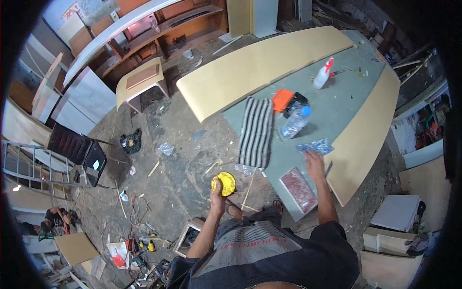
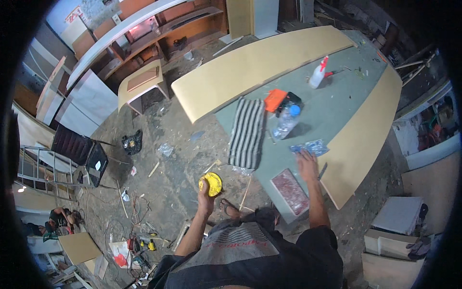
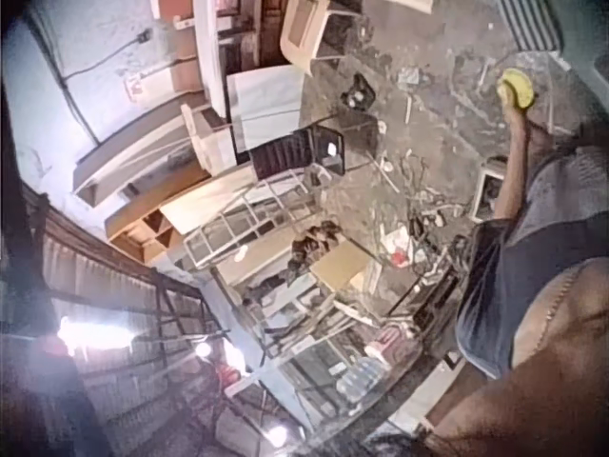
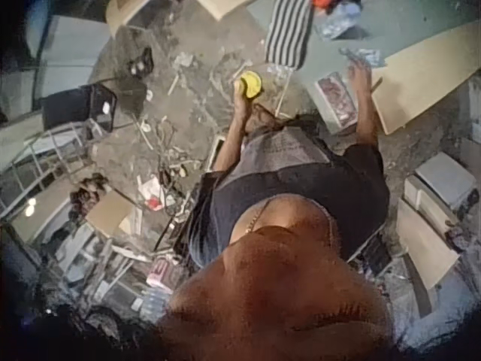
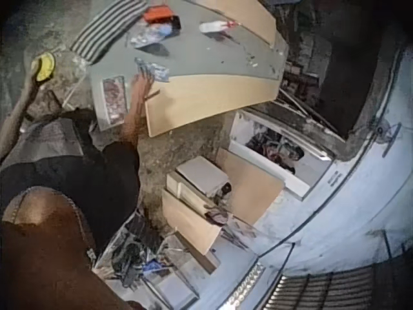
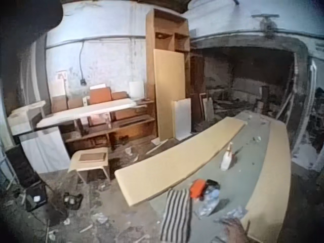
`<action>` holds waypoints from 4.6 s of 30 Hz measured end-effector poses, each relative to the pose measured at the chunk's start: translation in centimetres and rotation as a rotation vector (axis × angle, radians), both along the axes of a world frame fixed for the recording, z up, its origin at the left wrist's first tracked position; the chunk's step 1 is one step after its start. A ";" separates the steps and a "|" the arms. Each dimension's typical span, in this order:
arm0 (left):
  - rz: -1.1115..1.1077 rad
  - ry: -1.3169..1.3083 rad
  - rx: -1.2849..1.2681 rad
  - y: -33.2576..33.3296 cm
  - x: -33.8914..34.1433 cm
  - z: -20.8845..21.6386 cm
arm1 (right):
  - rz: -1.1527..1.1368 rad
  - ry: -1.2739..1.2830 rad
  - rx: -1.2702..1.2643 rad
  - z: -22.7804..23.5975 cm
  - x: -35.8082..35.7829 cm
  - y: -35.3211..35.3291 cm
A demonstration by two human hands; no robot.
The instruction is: The person pours a liquid from a bottle onto a metal spreader and applies a yellow substance from a container to the spreader with a cloth, then picks up and holds a small tube.
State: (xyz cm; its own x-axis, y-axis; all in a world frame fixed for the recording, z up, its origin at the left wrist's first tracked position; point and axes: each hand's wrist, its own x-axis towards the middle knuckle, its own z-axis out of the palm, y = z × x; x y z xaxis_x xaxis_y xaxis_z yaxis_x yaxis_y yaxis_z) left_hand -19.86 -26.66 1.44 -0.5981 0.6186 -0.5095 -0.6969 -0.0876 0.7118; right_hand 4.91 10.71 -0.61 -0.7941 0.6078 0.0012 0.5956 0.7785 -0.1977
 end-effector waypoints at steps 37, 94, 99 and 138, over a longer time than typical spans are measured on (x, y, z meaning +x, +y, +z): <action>-1.630 0.684 -1.082 -16.1 -82.4 -19.2 | -0.668 1.150 -0.965 -0.5 -79.6 5.7; -2.429 1.286 0.033 170.5 -108.6 -15.6 | -2.093 0.711 -1.166 -20.6 -109.8 92.7; -2.182 1.430 -0.177 184.3 -98.5 -13.6 | -1.665 1.599 -0.724 -28.3 -97.2 109.5; -1.963 0.741 -0.306 279.6 -45.6 -24.7 | -1.769 0.800 -0.081 -5.5 -42.4 214.1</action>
